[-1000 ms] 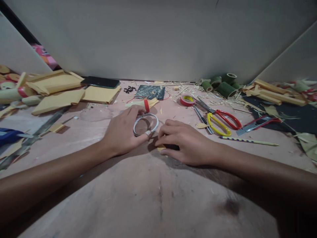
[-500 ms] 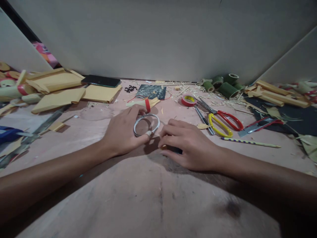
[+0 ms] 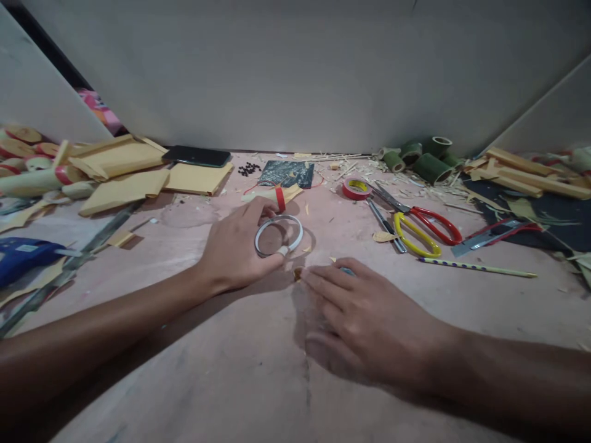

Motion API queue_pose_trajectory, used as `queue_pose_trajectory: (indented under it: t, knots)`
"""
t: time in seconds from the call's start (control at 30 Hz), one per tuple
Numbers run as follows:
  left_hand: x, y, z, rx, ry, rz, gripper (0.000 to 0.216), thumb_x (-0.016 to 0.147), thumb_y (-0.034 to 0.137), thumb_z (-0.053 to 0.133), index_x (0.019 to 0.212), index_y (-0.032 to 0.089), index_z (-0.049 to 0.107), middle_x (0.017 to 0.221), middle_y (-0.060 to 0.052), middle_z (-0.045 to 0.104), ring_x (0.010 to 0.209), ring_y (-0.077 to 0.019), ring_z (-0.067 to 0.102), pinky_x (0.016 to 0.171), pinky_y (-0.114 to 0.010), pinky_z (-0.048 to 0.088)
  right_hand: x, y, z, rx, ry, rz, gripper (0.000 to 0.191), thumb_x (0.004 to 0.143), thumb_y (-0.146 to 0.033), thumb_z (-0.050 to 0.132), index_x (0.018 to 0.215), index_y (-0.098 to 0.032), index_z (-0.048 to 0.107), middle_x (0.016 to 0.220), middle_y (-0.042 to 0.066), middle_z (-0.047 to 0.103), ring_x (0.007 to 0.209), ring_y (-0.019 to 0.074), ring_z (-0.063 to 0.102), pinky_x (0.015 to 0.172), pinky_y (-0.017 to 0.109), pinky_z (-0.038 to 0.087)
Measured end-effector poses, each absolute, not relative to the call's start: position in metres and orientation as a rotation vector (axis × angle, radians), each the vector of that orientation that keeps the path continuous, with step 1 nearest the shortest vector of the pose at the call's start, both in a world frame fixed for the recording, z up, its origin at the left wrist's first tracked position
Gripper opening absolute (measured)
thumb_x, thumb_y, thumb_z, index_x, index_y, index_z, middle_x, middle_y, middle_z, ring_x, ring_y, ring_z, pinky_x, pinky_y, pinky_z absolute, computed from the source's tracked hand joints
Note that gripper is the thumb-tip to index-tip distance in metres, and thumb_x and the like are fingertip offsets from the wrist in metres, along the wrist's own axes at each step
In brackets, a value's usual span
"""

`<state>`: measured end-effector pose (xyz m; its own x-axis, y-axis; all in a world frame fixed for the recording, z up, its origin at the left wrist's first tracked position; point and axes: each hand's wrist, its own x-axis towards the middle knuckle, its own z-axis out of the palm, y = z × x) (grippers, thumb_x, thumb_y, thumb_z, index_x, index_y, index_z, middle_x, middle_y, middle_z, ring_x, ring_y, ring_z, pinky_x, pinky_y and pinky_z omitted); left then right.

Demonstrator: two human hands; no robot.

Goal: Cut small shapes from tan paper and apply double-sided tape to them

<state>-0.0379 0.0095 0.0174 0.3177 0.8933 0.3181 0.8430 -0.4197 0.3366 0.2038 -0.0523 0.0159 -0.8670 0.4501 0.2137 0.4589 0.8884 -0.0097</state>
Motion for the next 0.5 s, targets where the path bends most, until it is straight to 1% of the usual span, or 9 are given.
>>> queue_pose_trajectory:
  t: [0.03, 0.1, 0.17, 0.2, 0.27, 0.33, 0.37, 0.43, 0.5]
  knots:
    - [-0.038, 0.009, 0.019, 2.429, 1.631, 0.718, 0.051, 0.072, 0.036, 0.069, 0.118, 0.023, 0.053, 0.116, -0.007, 0.072, 0.104, -0.0309, 0.07, 0.081, -0.04, 0.056, 0.204, -0.054, 0.013, -0.7, -2.829, -0.01, 0.048, 0.104, -0.044, 0.054, 0.114, -0.003, 0.076, 0.138, 0.025, 0.068, 0.13, 0.0377, 0.06, 0.105, 0.053, 0.046]
    - [-0.038, 0.007, 0.023, 2.374, 1.61, 0.746, 0.049, 0.073, 0.036, 0.069, 0.117, 0.023, 0.053, 0.114, -0.006, 0.073, 0.098, -0.0279, 0.071, 0.074, -0.036, 0.055, 0.205, -0.048, 0.012, -0.659, -2.829, 0.133, 0.06, 0.105, -0.05, 0.05, 0.132, 0.001, 0.067, 0.149, 0.026, 0.06, 0.141, 0.0366, 0.053, 0.116, 0.054, 0.039]
    - [-0.04, 0.005, 0.027, 2.349, 1.586, 0.747, 0.047, 0.074, 0.035, 0.068, 0.117, 0.023, 0.055, 0.113, -0.006, 0.074, 0.093, -0.0258, 0.071, 0.071, -0.034, 0.053, 0.207, -0.03, 0.016, -0.555, -2.863, 0.287, 0.06, 0.106, -0.047, 0.051, 0.143, 0.0, 0.059, 0.152, 0.024, 0.058, 0.141, 0.0335, 0.054, 0.118, 0.054, 0.038]
    - [-0.041, 0.004, 0.029, 2.35, 1.585, 0.736, 0.046, 0.075, 0.035, 0.069, 0.117, 0.023, 0.056, 0.111, -0.005, 0.074, 0.091, -0.0252, 0.071, 0.07, -0.034, 0.052, 0.208, -0.019, 0.019, -0.484, -2.89, 0.36, 0.057, 0.106, -0.044, 0.052, 0.144, -0.002, 0.058, 0.15, 0.023, 0.06, 0.141, 0.0325, 0.055, 0.118, 0.054, 0.039]
    - [-0.044, 0.0, 0.032, 2.375, 1.598, 0.709, 0.045, 0.075, 0.035, 0.069, 0.117, 0.024, 0.058, 0.108, -0.004, 0.074, 0.089, -0.0252, 0.071, 0.071, -0.035, 0.052, 0.21, 0.004, 0.028, -0.426, -2.906, 0.519, 0.046, 0.106, -0.039, 0.056, 0.14, -0.008, 0.064, 0.145, 0.017, 0.066, 0.141, 0.0305, 0.055, 0.118, 0.051, 0.039]
    - [-0.047, -0.007, 0.034, 2.408, 1.6, 0.709, 0.045, 0.072, 0.032, 0.07, 0.115, 0.024, 0.06, 0.106, -0.004, 0.074, 0.089, -0.0258, 0.07, 0.075, -0.036, 0.052, 0.209, 0.021, 0.035, -0.404, -2.838, 0.709, 0.036, 0.104, -0.033, 0.061, 0.133, -0.014, 0.07, 0.14, 0.014, 0.071, 0.136, 0.0274, 0.059, 0.115, 0.046, 0.042]
    - [-0.048, -0.011, 0.035, 2.417, 1.583, 0.723, 0.045, 0.071, 0.03, 0.069, 0.115, 0.024, 0.06, 0.105, -0.004, 0.074, 0.09, -0.0259, 0.07, 0.076, -0.037, 0.052, 0.208, 0.025, 0.038, -0.411, -2.764, 0.797, 0.03, 0.103, -0.029, 0.062, 0.127, -0.015, 0.073, 0.134, 0.013, 0.074, 0.13, 0.0259, 0.063, 0.112, 0.043, 0.044]
    - [-0.05, -0.021, 0.033, 2.41, 1.501, 0.785, 0.045, 0.069, 0.026, 0.068, 0.114, 0.023, 0.061, 0.109, -0.005, 0.074, 0.094, -0.0257, 0.07, 0.079, -0.037, 0.053, 0.204, 0.024, 0.041, -0.515, -2.544, 0.916, 0.021, 0.101, -0.023, 0.063, 0.112, -0.015, 0.078, 0.115, 0.012, 0.079, 0.112, 0.023, 0.07, 0.101, 0.038, 0.05]
    - [-0.05, -0.032, 0.031, 2.39, 1.373, 0.92, 0.044, 0.071, 0.024, 0.067, 0.114, 0.023, 0.06, 0.118, -0.007, 0.072, 0.103, -0.0263, 0.069, 0.081, -0.037, 0.055, 0.197, 0.013, 0.042, -0.722, -2.254, 1.015, 0.016, 0.1, -0.024, 0.064, 0.099, -0.015, 0.077, 0.098, 0.007, 0.078, 0.093, 0.0194, 0.07, 0.086, 0.033, 0.052]
